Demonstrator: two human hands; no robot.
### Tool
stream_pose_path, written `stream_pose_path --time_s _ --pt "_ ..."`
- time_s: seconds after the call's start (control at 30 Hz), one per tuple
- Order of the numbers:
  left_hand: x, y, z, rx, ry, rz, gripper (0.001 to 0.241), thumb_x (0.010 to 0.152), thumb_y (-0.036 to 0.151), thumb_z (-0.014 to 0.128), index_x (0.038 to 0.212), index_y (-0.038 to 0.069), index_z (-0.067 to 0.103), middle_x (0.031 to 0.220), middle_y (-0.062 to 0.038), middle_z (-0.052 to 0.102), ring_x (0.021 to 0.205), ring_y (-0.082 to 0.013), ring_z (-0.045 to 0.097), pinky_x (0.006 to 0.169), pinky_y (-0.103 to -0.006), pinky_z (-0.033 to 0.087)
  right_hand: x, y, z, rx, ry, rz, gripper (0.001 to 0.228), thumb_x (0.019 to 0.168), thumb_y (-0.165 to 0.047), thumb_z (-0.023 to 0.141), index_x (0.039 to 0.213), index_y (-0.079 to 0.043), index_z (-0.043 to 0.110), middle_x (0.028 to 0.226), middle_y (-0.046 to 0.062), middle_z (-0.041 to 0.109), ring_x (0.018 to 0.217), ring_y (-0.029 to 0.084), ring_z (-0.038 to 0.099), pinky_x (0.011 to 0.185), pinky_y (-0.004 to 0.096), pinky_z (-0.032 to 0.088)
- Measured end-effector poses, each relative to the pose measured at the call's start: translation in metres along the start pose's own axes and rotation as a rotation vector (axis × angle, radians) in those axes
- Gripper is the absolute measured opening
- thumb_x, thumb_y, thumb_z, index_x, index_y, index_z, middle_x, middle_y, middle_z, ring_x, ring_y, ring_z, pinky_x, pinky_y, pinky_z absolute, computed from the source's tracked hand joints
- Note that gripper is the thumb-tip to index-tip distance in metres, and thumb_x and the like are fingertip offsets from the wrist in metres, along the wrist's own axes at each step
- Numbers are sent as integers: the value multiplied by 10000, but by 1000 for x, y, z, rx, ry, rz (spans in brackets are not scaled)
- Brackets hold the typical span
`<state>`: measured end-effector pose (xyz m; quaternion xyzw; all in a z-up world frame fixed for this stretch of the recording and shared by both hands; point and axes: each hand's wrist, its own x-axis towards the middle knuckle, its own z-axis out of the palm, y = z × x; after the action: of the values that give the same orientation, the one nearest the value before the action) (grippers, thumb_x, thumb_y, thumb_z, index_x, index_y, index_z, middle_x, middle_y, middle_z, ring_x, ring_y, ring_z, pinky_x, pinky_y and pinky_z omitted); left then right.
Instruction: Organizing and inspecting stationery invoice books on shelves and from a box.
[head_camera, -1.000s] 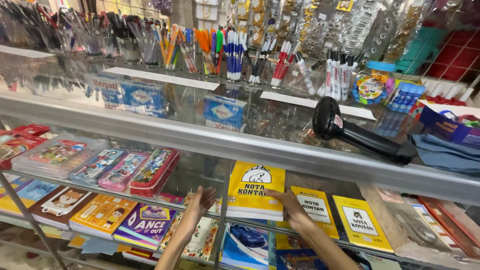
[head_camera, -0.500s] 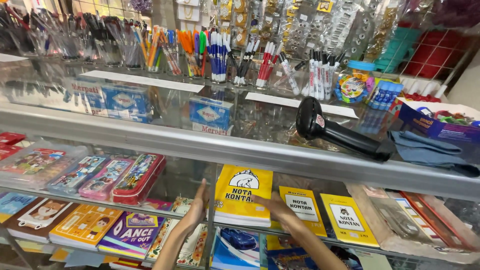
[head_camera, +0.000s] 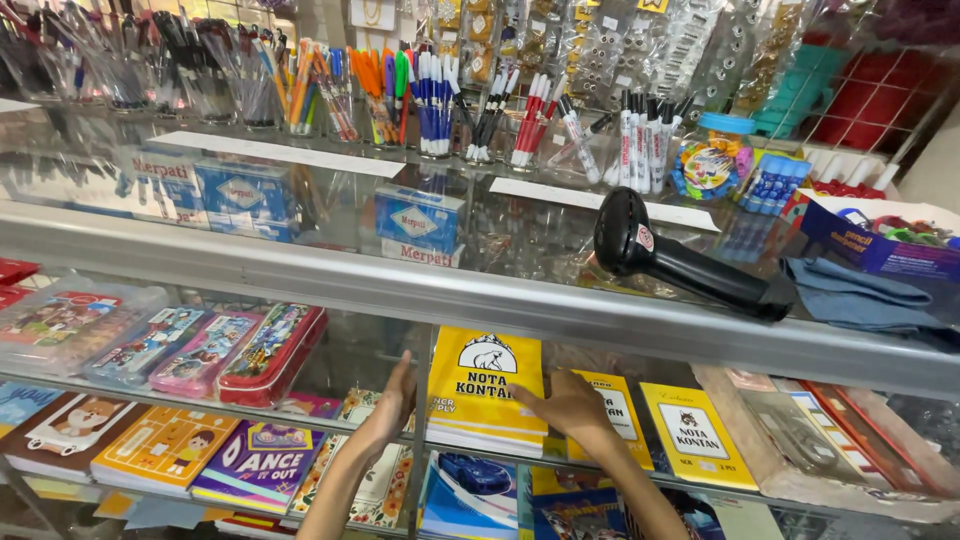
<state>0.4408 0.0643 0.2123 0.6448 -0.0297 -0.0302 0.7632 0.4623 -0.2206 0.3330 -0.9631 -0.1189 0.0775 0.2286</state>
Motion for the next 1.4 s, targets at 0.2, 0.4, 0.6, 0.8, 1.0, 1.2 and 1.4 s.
stream_pose_path --time_s 0.2,0.4,0.6,0.8,1.0,1.2,1.4 --pt "25 29 12 85 68 -94 991 909 789 142 1627 110 77 1701 -196 182 1555 -321 202 1213 -517 199 66 29 32 110 341 -135 624 954 -572 565 1241 -20 614 1275 232 619 1224 378 583 1055 471 434" --pt "74 -12 -3 18 7 269 940 924 741 243 1633 151 64 1705 -159 130 1561 -314 178 1244 -454 242 166 77 116 359 503 -363 678 952 -300 658 1422 107 388 1422 351 462 1364 482 414 1149 466 328" --pt "89 -39 -12 125 -55 279 916 968 724 211 1640 125 41 1724 -115 35 1579 -283 57 1264 -412 162 111 56 103 547 325 -294 690 945 -219 624 1507 50 327 1474 262 504 1407 371 461 1163 397 349" --pt "76 -25 -1 77 -79 299 891 970 704 214 1643 133 89 1712 -140 146 1560 -304 182 1239 -437 242 83 38 85 997 213 -131 706 949 -167 564 1583 -85 266 1546 164 484 1394 267 508 1121 337 414" --pt "78 -24 -1 93 -59 323 838 968 667 256 1636 209 40 1713 -101 119 1558 -274 177 1242 -432 258 100 45 97 1099 242 -123 655 971 -118 464 1597 -79 274 1622 129 399 1431 258 477 1141 316 397" --pt "79 -28 -6 26 -55 300 830 980 672 212 1645 188 106 1696 -145 197 1545 -304 233 1221 -434 289 73 16 77 952 210 5 630 1006 -161 419 1609 -121 241 1658 101 319 1481 259 400 1194 316 336" --pt "79 -21 0 50 -87 402 830 987 675 185 1638 180 42 1729 -105 62 1577 -259 96 1258 -407 189 84 31 89 837 228 -28 618 1022 -198 413 1610 -123 238 1675 106 274 1530 259 295 1235 323 250"
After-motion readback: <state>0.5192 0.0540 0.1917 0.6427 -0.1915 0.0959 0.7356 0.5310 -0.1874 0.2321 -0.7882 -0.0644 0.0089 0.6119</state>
